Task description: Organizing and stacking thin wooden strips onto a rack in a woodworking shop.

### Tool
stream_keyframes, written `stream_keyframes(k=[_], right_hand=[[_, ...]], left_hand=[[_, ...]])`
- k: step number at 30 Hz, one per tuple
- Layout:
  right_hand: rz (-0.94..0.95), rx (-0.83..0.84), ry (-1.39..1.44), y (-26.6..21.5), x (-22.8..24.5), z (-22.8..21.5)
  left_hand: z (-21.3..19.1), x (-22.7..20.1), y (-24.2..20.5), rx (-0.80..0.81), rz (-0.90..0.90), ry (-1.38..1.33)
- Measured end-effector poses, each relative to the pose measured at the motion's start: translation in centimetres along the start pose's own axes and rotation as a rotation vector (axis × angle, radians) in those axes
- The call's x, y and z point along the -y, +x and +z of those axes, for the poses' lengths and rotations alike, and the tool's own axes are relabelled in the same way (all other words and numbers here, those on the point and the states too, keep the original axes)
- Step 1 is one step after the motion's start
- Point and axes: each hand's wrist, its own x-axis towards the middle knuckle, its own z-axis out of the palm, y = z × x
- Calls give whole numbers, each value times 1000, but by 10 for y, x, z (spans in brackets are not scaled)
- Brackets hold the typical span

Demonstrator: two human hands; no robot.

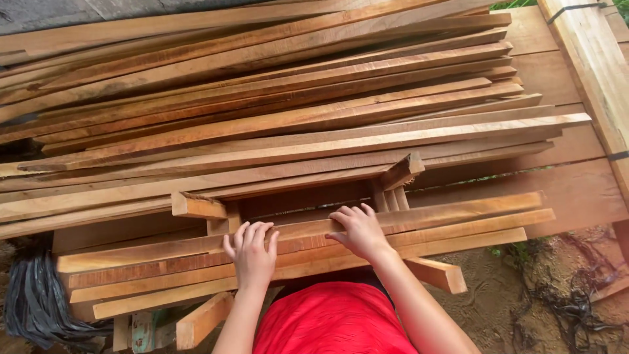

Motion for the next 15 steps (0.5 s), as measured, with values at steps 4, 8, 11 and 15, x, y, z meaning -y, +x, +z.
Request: stream_keyframes(k=[4, 8, 11, 15], right_hand=[[-41, -38, -22, 19, -20, 52], [-34, -3, -57, 53, -34, 70], [-38, 49, -53, 66, -38, 76], [18, 110, -123, 74, -27, 74]], left_hand=[[59, 23, 7, 74, -90, 2], [72, 30, 16, 16, -25, -23], [51, 9, -2, 164, 34, -106], [35, -9, -29, 569, 251, -74]])
